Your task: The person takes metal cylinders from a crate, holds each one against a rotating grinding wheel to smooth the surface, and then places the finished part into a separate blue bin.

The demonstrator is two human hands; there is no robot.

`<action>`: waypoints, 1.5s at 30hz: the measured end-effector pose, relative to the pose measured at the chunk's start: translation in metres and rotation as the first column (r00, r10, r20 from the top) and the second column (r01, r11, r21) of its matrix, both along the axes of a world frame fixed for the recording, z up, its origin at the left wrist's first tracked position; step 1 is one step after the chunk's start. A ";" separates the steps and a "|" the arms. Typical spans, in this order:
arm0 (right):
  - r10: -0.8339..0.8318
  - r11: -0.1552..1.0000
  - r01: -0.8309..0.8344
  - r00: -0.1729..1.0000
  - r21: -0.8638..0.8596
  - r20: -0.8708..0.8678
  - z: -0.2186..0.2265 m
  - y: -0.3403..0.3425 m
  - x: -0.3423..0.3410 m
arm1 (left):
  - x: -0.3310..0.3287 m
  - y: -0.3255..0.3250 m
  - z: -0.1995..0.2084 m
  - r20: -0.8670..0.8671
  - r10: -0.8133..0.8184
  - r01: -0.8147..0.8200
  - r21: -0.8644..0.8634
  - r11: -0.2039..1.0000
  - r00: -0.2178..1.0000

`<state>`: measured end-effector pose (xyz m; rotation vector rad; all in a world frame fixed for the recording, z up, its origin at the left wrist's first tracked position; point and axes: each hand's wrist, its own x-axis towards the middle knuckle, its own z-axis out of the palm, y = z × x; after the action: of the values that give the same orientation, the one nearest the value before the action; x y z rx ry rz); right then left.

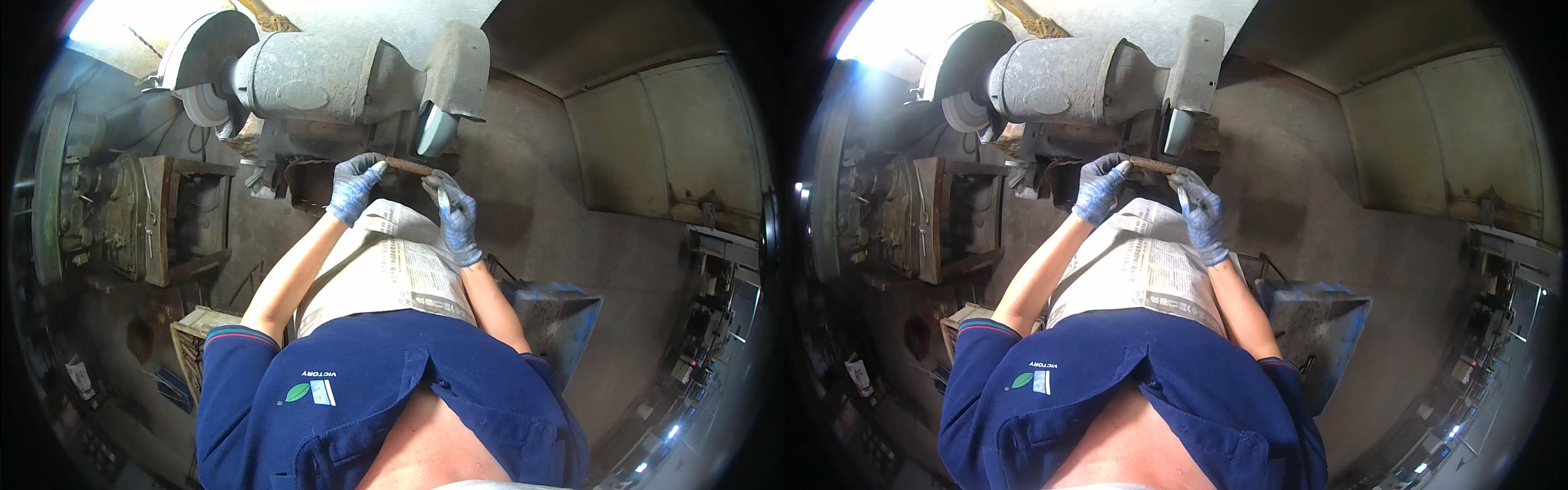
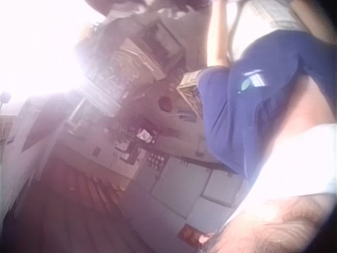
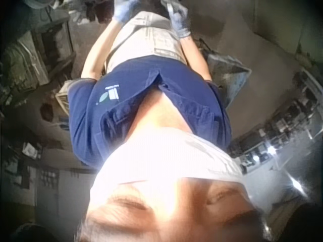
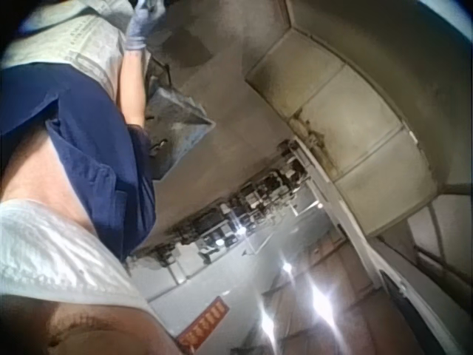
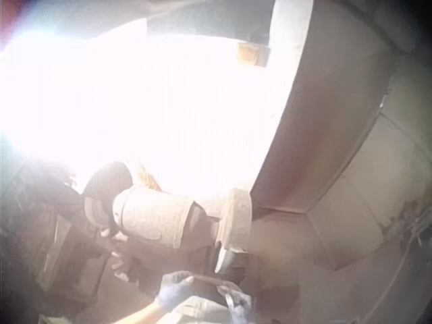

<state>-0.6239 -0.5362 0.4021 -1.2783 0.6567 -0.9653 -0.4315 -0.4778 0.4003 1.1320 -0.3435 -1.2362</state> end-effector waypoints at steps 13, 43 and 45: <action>-0.172 0.784 -0.045 0.942 -0.619 -0.287 0.061 0.021 -0.026 | -0.016 0.008 0.052 -0.092 -0.108 0.095 -0.135 0.986 0.990; -0.031 0.999 0.029 0.999 -0.035 -0.045 0.006 -0.001 -0.032 | -0.035 -0.014 0.013 0.355 -0.027 0.053 -0.064 0.997 0.934; -0.035 0.999 0.034 0.998 -0.016 -0.057 0.005 -0.005 -0.032 | -0.035 -0.019 0.002 0.290 -0.016 0.036 -0.065 0.997 0.957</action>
<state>-0.6556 -0.5417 0.4069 -1.3150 0.7194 -0.9665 -0.4666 -0.4970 0.4020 1.2530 -0.6203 -1.0720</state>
